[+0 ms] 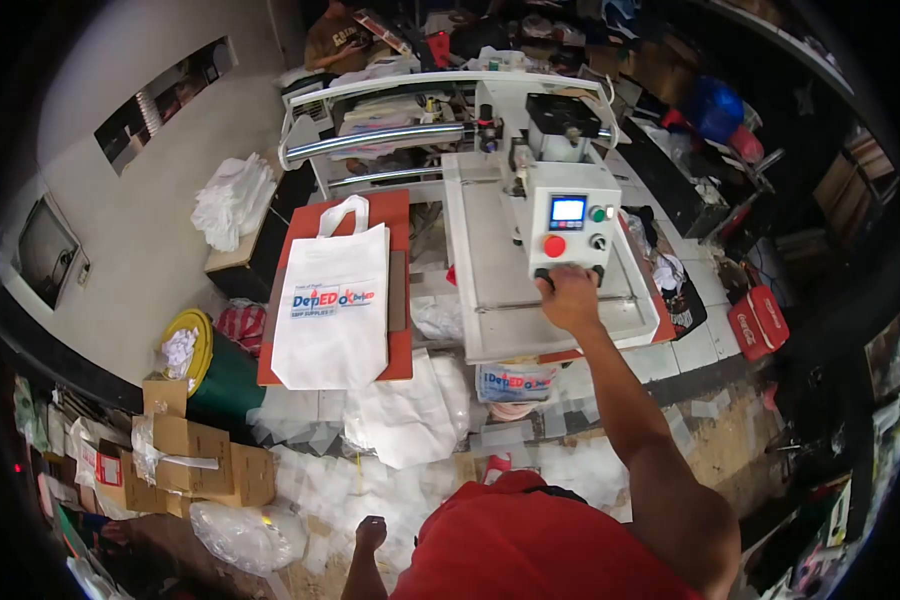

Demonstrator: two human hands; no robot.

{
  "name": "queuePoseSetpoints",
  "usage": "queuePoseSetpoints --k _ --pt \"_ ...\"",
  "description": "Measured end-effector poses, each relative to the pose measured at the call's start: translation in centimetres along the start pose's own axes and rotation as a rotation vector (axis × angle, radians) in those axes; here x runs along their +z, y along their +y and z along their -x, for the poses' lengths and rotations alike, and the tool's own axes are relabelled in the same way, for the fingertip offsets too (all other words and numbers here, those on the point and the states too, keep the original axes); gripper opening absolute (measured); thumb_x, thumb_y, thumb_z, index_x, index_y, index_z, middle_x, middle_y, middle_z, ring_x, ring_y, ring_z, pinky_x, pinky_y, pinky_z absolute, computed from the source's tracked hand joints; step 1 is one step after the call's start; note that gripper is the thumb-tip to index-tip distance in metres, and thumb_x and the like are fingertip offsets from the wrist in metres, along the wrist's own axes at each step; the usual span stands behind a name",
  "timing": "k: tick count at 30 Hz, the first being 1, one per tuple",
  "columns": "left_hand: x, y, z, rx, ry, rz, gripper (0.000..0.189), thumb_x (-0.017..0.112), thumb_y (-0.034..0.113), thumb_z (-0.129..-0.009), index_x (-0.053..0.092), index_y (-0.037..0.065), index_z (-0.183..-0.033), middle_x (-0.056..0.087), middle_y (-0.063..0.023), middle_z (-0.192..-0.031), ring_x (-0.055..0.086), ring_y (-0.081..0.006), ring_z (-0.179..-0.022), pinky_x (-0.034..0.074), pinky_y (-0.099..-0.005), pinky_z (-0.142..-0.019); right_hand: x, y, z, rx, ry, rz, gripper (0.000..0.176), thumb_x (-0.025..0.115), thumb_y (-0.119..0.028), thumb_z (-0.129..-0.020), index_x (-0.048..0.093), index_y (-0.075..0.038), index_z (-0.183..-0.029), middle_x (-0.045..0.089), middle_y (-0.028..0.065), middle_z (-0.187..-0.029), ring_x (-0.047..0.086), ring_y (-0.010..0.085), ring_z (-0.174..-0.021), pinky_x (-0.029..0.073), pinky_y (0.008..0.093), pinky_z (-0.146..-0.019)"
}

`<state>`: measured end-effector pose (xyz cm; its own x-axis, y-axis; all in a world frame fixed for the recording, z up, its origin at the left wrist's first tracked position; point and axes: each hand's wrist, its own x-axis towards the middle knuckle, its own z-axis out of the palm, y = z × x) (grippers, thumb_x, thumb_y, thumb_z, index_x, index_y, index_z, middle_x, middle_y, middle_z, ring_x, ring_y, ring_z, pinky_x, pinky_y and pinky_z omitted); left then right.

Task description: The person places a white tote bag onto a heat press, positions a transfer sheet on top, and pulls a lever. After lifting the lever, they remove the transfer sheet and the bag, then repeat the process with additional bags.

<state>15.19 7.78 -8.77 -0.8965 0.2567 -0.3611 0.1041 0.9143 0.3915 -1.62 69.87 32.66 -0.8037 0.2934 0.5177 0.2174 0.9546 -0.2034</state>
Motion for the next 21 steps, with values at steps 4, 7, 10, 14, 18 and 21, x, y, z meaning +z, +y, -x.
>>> queuePoseSetpoints --k 4,7,10,14,18,21 --pt "0.0 3.2 -2.6 0.096 -0.109 -0.074 0.016 0.049 0.015 -0.082 0.063 0.006 -0.081 0.067 -0.0149 -0.086 0.065 -0.0326 -0.085 0.053 -0.0470 -0.075 -0.6 4.4 0.4 -0.024 0.068 0.031 0.021 0.065 -0.028 -0.083 0.061 -0.007 -0.080 0.063 0.0112 -0.085 0.057 0.0317 -0.092 0.037 0.0506 -0.082" --pt "-3.6 7.5 -5.6 0.078 -0.397 -0.141 0.034 0.048 0.035 -0.089 0.066 0.010 -0.103 0.066 -0.0187 -0.107 0.062 -0.0356 -0.103 0.050 -0.0434 -0.090 -0.7 7.1 0.9 -0.010 -0.005 0.102 0.022 0.064 -0.028 -0.084 0.061 -0.006 -0.087 0.063 0.0117 -0.091 0.055 0.0332 -0.097 0.036 0.0546 -0.090" --pt "-8.6 11.2 -8.0 0.158 -0.378 0.029 0.033 0.050 0.039 -0.091 0.066 0.011 -0.099 0.067 -0.0139 -0.105 0.063 -0.0327 -0.099 0.050 -0.0427 -0.086 -0.5 8.1 1.5 0.069 0.069 0.176 0.024 0.064 -0.030 -0.086 0.062 -0.007 -0.095 0.063 0.0104 -0.102 0.053 0.0331 -0.106 0.030 0.0598 -0.101" --pt "-23.5 21.0 -11.9 0.179 -0.302 0.270 0.027 0.060 0.034 -0.089 0.068 0.009 -0.092 0.070 -0.0079 -0.090 0.066 -0.0258 -0.089 0.051 -0.0363 -0.082 -1.2 8.8 1.2 0.168 0.008 0.203 0.023 0.064 -0.027 -0.087 0.062 -0.007 -0.097 0.062 0.0132 -0.107 0.052 0.0356 -0.110 0.026 0.0626 -0.103" --pt "-32.7 25.4 -20.1 0.412 0.192 0.371 0.011 0.068 0.013 -0.080 0.065 0.004 -0.086 0.067 -0.0121 -0.081 0.065 -0.0301 -0.077 0.052 -0.0376 -0.070 -1.9 9.6 0.7 0.184 0.001 0.117 0.018 0.067 -0.018 -0.084 0.063 -0.002 -0.089 0.060 0.0180 -0.103 0.052 0.0399 -0.103 0.036 0.0544 -0.091" --pt "-36.0 26.5 -27.2 0.546 0.318 0.317 0.021 0.071 0.016 -0.077 0.064 0.005 -0.094 0.064 -0.0127 -0.081 0.064 -0.0314 -0.079 0.052 -0.0391 -0.072 -1.2 9.7 1.0 0.203 0.102 0.093 0.020 0.068 -0.015 -0.083 0.063 0.001 -0.093 0.057 0.0218 -0.104 0.052 0.0412 -0.102 0.041 0.0504 -0.088"
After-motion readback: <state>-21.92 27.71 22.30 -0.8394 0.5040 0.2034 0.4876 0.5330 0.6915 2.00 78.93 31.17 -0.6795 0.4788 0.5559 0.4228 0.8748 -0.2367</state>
